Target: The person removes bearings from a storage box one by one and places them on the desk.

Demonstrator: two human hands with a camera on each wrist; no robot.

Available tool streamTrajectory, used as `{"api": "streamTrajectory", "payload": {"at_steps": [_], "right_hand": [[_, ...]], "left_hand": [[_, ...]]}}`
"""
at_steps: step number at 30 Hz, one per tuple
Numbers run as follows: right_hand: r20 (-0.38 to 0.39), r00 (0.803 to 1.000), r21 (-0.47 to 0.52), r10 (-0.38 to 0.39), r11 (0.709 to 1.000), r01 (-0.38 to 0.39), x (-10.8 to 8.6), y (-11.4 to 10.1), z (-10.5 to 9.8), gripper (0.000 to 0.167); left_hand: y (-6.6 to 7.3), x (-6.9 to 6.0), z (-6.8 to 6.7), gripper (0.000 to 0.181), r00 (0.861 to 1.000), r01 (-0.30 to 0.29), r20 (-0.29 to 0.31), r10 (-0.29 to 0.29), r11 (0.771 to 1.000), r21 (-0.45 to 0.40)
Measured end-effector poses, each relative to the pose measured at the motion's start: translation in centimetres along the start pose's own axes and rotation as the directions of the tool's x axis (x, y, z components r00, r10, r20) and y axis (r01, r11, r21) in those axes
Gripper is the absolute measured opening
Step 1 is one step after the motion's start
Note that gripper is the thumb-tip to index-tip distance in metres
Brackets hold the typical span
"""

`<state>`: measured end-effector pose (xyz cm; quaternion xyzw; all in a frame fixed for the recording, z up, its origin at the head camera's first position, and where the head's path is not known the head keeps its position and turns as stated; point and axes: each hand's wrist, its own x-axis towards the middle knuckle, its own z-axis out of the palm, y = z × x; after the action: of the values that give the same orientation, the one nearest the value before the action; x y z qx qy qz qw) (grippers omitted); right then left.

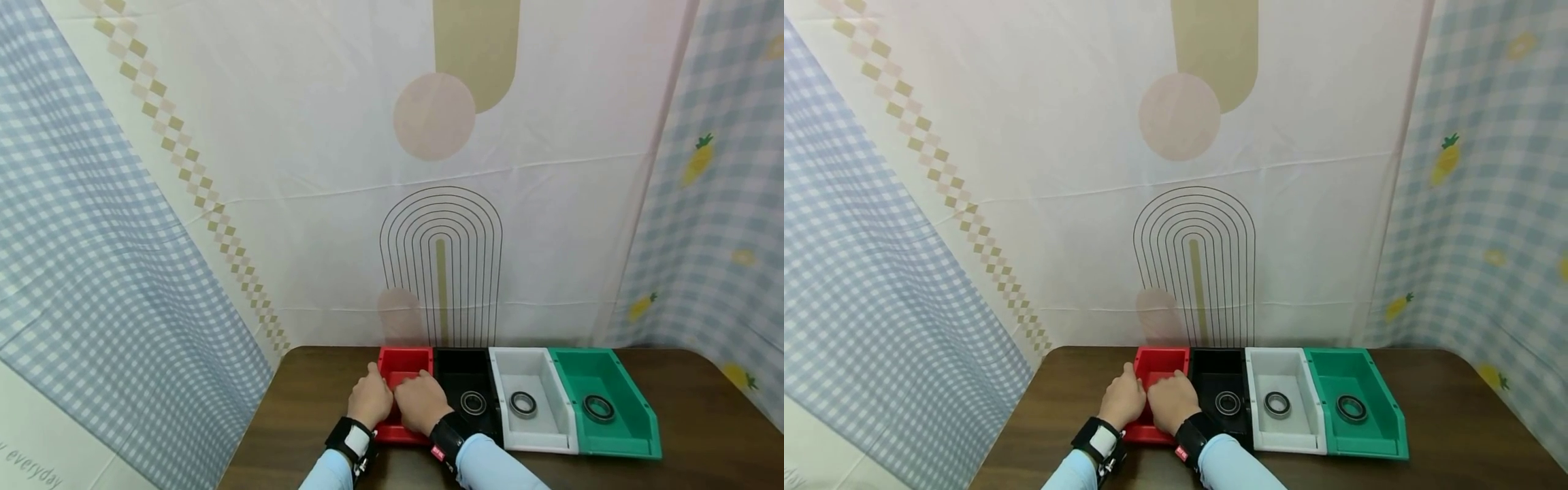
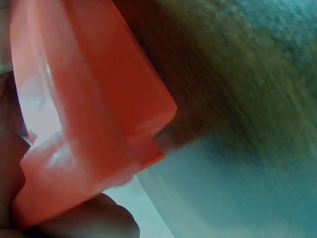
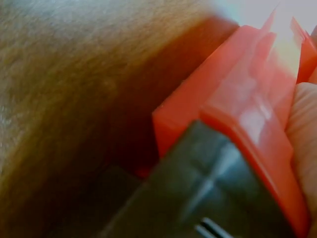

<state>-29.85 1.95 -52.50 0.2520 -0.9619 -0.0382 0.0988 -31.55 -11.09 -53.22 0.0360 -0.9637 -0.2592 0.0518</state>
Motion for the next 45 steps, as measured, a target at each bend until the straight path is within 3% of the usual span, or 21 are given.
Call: {"api": "streamTrajectory", "payload": {"at_steps": [10, 29, 34, 39, 45], "right_hand": [[0.015, 1.0, -0.027, -0.01, 1.0, 0.011, -0.3, -0.4, -0.8, 0.013], [-0.002, 0.999, 0.037, -0.046, 0.998, 0.046, 0.0, 0.0, 0.7, 0.01], [-0.024, 0.999, 0.077, -0.038, 0.996, 0.04, 0.0, 0.4, 0.4, 0.016], [-0.017, 0.999, 0.144, -0.034, 0.989, 0.036, 0.0, 0.5, -0.4, 0.012], [-0.063, 0.996, 0.169, -0.059, 0.983, 0.069, -0.7, 0.7, -0.8, 0.022]], "left_hand": [[-0.6, -0.1, 0.2, 0.032, 1.0, 0.002, -0.009, -0.002, 1.0, -0.007], [-0.5, -0.5, 0.4, 0.023, 0.999, 0.022, -0.036, -0.023, 1.0, -0.016], [-0.2, -0.4, -0.1, 0.025, 1.0, 0.018, -0.019, -0.018, 0.999, -0.032], [0.1, -0.5, -0.7, 0.025, 1.0, -0.002, -0.018, 0.001, 0.999, -0.044], [-0.5, 0.2, 0.3, 0.027, 1.0, -0.017, -0.014, 0.016, 0.997, -0.076]]}}
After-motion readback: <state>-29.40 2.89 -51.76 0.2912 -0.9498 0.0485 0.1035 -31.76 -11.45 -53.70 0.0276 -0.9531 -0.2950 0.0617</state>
